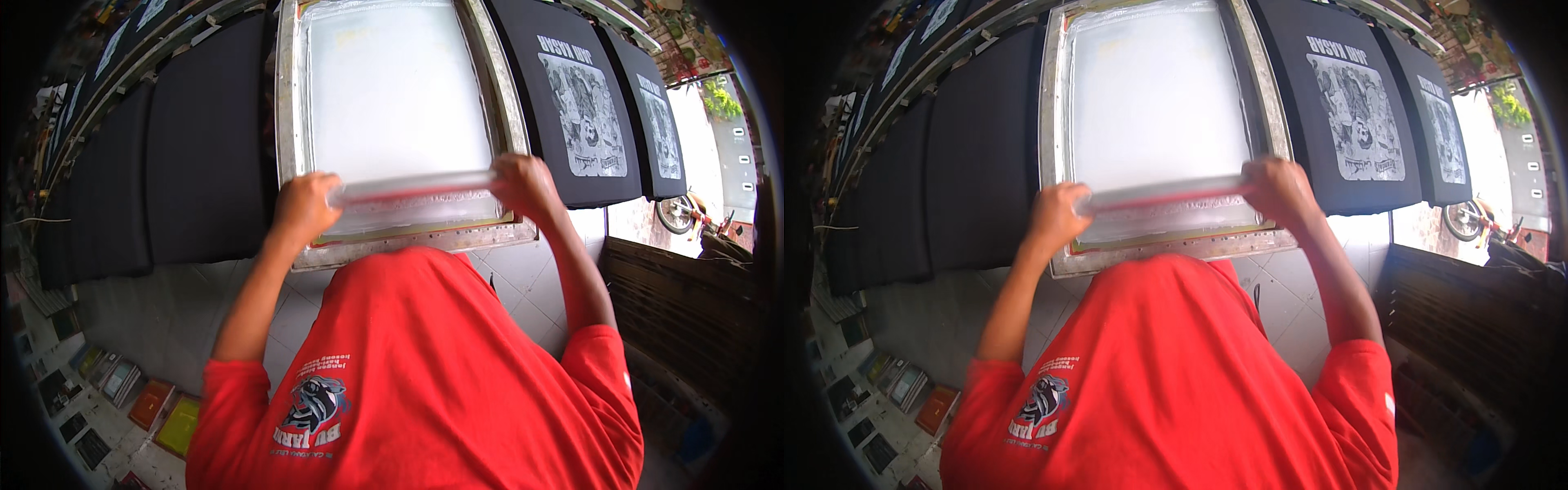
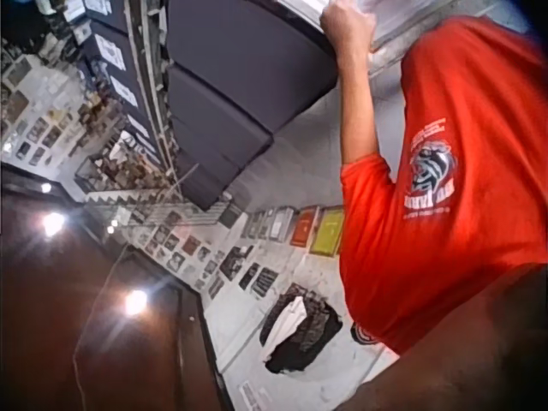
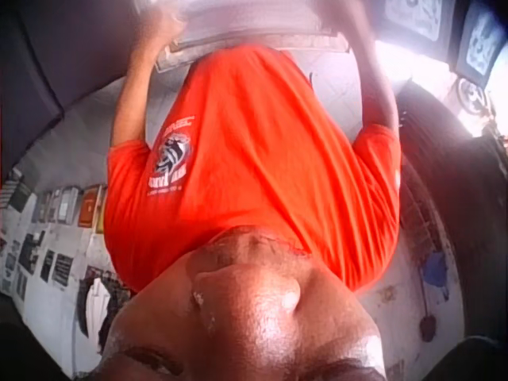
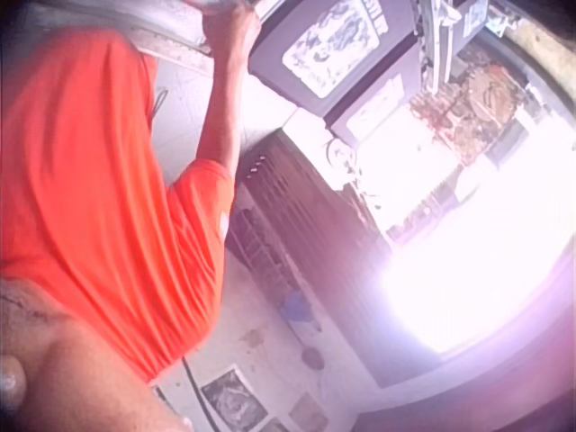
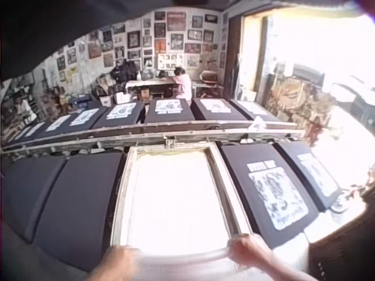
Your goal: The person performs screen printing on black t-shirts using a squeegee to pull ink across a screen frame. They repeatedly align the screen, apply ink, and pull the squeegee to transfer the design onto each shirt.
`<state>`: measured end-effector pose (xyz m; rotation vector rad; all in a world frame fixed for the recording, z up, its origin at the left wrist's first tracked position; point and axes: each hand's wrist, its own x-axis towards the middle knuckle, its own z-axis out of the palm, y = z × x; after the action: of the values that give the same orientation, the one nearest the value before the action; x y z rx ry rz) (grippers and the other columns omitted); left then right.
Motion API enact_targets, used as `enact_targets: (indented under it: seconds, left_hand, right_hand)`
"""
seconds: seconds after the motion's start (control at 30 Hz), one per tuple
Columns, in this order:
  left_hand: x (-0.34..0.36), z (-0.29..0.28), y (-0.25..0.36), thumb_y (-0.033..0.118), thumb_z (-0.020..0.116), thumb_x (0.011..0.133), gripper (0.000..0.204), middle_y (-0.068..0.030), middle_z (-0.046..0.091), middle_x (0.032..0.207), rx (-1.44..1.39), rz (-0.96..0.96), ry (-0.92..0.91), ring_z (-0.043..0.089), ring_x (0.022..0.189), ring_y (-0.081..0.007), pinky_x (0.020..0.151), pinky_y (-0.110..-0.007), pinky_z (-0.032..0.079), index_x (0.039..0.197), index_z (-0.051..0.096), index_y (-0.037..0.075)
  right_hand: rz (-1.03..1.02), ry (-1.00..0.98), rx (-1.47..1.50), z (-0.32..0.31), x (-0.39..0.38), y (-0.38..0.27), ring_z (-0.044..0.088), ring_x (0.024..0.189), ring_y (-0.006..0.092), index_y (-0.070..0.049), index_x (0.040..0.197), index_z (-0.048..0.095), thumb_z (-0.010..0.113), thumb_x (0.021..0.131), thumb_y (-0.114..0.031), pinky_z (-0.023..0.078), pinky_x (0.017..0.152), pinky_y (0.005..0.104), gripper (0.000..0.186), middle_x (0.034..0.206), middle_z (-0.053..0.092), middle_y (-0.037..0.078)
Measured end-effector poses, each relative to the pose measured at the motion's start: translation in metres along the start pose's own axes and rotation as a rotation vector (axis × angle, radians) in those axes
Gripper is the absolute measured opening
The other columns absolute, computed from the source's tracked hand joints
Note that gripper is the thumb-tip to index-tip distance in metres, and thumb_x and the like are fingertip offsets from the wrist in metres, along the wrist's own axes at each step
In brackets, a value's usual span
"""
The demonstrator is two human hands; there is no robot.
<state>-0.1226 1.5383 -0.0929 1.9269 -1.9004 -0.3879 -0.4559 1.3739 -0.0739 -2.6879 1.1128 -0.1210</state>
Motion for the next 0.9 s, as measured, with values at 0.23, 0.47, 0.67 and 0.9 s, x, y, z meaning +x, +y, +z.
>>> enact_targets:
  seconds: [0.23, 0.47, 0.67, 0.9]
  left_hand:
    - [0.035, 0.007, -0.016, 0.006, 0.075, 0.063, 0.032, -0.0146, 0.068, 0.091, 0.101, 0.057, 0.274, 0.066, 0.083, -0.0342, 0.073, -0.041, 0.054, 0.095, 0.069, 0.007]
    - [-0.067, 0.014, 0.018, 0.001, 0.07, 0.062, 0.04, -0.0129, 0.069, 0.098, 0.087, 0.064, 0.085, 0.066, 0.092, -0.0322, 0.08, -0.043, 0.055, 0.101, 0.071, 0.009]
    - [-0.062, 0.037, 0.007, 0.001, 0.068, 0.062, 0.035, -0.0117, 0.068, 0.094, 0.048, 0.123, 0.176, 0.067, 0.089, -0.0305, 0.081, -0.04, 0.055, 0.097, 0.069, 0.002]
    - [0.035, 0.02, -0.025, 0.0, 0.065, 0.067, 0.028, -0.0137, 0.068, 0.091, 0.111, 0.161, 0.177, 0.068, 0.085, -0.0313, 0.08, -0.039, 0.057, 0.094, 0.069, -0.002]
  right_hand:
    - [-0.178, 0.372, -0.048, 0.008, 0.039, 0.015, 0.064, 0.083, 0.0312, -0.007, 0.078, 0.06, 0.065, 0.074, -0.008, 0.055, 0.072, 0.0416, 0.007, 0.085, 0.062, 0.009]
    - [-0.035, 0.198, -0.003, 0.025, -0.076, -0.023, 0.063, 0.084, 0.0279, -0.009, 0.084, 0.064, 0.067, 0.067, -0.004, 0.056, 0.066, 0.0387, 0.018, 0.087, 0.064, 0.007]
    - [-0.048, 0.254, -0.035, 0.036, -0.061, -0.022, 0.065, 0.085, 0.0244, -0.006, 0.088, 0.066, 0.07, 0.063, -0.006, 0.055, 0.07, 0.0347, 0.025, 0.092, 0.067, 0.005]
    - [-0.167, 0.24, -0.035, 0.025, 0.04, 0.023, 0.066, 0.086, 0.0259, -0.006, 0.095, 0.066, 0.067, 0.066, -0.015, 0.055, 0.073, 0.0355, 0.03, 0.095, 0.066, 0.008]
